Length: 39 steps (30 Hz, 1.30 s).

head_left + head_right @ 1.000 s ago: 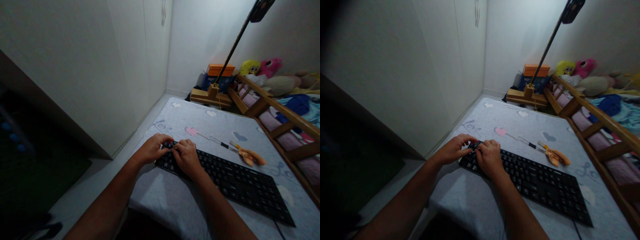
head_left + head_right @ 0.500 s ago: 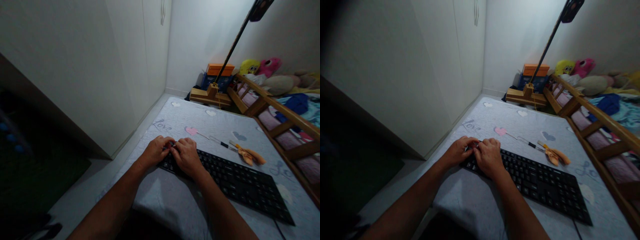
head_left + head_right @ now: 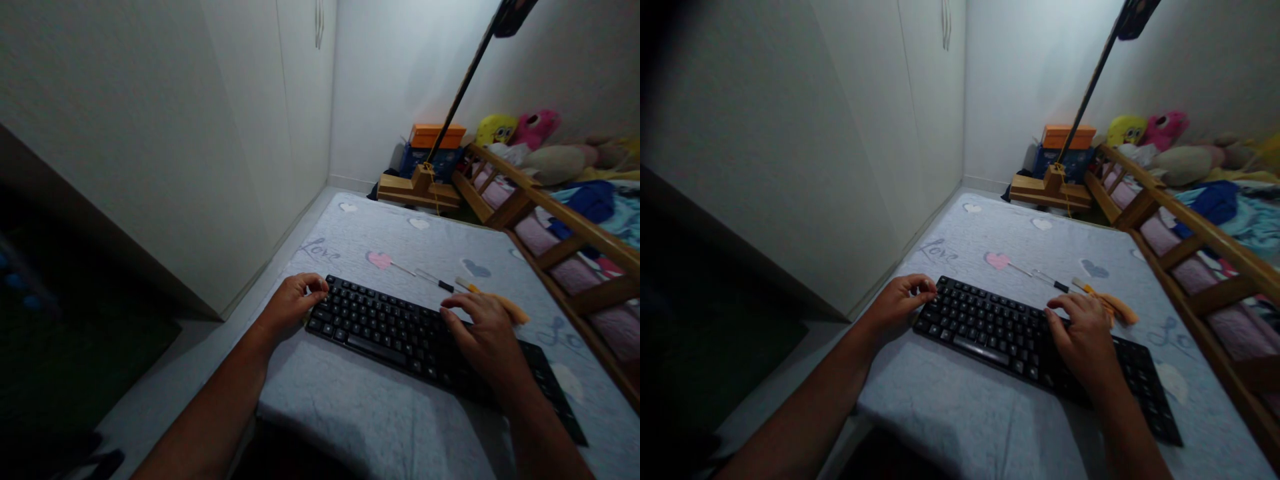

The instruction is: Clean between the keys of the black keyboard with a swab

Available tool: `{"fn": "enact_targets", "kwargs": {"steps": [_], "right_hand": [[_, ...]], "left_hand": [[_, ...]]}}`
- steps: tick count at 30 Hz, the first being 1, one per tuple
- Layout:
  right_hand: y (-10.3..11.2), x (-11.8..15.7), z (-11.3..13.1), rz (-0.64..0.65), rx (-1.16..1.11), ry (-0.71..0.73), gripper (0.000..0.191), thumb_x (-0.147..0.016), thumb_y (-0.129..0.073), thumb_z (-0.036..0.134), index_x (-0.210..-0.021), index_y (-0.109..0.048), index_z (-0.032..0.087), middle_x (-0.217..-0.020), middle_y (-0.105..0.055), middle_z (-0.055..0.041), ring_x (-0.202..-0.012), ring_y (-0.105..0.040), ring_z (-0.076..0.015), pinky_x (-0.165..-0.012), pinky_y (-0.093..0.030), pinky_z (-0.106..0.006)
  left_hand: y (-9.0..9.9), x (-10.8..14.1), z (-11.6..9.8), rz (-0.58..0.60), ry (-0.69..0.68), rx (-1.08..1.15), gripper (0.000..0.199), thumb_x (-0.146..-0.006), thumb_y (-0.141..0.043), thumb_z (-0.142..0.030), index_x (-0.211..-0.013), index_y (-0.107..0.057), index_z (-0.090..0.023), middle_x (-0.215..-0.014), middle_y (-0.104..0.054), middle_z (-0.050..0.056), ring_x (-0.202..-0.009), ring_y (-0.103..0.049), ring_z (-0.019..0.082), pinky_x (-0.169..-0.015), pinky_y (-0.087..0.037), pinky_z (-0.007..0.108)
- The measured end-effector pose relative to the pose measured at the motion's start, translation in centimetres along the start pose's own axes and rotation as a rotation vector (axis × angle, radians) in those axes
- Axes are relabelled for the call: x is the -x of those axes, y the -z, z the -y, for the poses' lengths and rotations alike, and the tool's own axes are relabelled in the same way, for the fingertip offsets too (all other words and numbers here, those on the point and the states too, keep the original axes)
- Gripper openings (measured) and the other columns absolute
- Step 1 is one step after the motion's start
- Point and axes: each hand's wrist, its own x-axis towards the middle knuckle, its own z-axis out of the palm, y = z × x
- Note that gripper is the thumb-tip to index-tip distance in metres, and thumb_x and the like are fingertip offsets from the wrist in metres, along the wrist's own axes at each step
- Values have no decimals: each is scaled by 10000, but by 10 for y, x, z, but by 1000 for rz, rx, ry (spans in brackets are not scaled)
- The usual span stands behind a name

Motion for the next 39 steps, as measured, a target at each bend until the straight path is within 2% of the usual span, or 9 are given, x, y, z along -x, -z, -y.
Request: {"fn": "enact_targets", "kwargs": {"steps": [4, 9, 12, 14, 18, 25, 30, 33, 39], "right_hand": [[-9, 12, -21, -45, 41, -14, 222, -883, -519, 381, -875, -673, 221, -952, -712, -92, -1001, -601, -296, -943, -412, -491], [-20, 18, -25, -38, 69, -9, 266, -895, -508, 391, -965, -692, 212, -1048, -718, -97, -1053, -586, -298, -958, -401, -504], [-22, 20, -25, -34, 88, 2, 283, -894, -508, 397, -991, -699, 212, -1069, -718, -101, -1065, -572, -307, -954, -397, -510], [-23, 21, -25, -29, 90, 5, 289, -895, -503, 400, -994, -701, 214, -1073, -718, -102, -1060, -571, -309, -947, -396, -514], [-25, 23, -27, -18, 75, 8, 290, -896, -498, 403, -973, -701, 210, -1043, -727, -97, -1037, -582, -303, -950, -392, -516], [-28, 24, -29, -10, 76, 16, 292, -897, -506, 392, -964, -710, 194, -1031, -724, -104, -1014, -593, -295, -923, -427, -497], [-29, 24, -28, -2, 80, 10, 289, -896, -505, 392, -958, -710, 197, -1025, -721, -100, -999, -594, -294, -923, -434, -502], [-28, 23, -28, -4, 80, 6, 289, -895, -500, 389, -954, -709, 198, -1030, -717, -102, -1003, -593, -297, -924, -437, -505], [-27, 23, -28, -12, 67, 23, 280, -889, -507, 384, -943, -707, 196, -994, -718, -105, -971, -601, -293, -903, -454, -492]], "left_hand": [[1, 0, 2, 5, 52, 80, 101, -797, -612, -250, -792, -663, -164, -734, -624, 9, -728, -578, 149, -731, -453, 282], [-1, -3, 9, -11, 47, 99, 98, -794, -618, -256, -811, -636, -161, -731, -604, 7, -702, -555, 140, -697, -429, 268], [-1, -3, 11, -75, 29, 96, 260, -780, -631, -236, -1035, -597, -199, -760, -612, -14, -707, -559, 138, -687, -424, 260], [-2, -3, 11, -92, 23, 74, 309, -785, -626, -231, -1088, -569, -215, -769, -611, -20, -713, -565, 137, -689, -424, 257], [0, -3, 10, -83, 27, -12, 194, -810, -617, -257, -994, -597, -202, -787, -618, -7, -728, -579, 141, -696, -425, 262], [2, -3, 10, -102, 21, -59, 218, -869, -568, -292, -1053, -632, -192, -820, -638, 10, -775, -599, 152, -752, -436, 278], [0, -4, 11, -100, 48, 49, 164, -810, -633, -276, -943, -639, -181, -735, -614, -13, -702, -581, 132, -696, -436, 255], [-2, -5, 10, -103, 91, 151, 347, -755, -679, -246, -1087, -594, -194, -721, -650, -23, -706, -616, 142, -709, -451, 266], [-5, -5, 8, -106, 146, 222, 201, -709, -717, -257, -861, -613, -175, -686, -646, -12, -654, -598, 136, -659, -441, 257]]}}
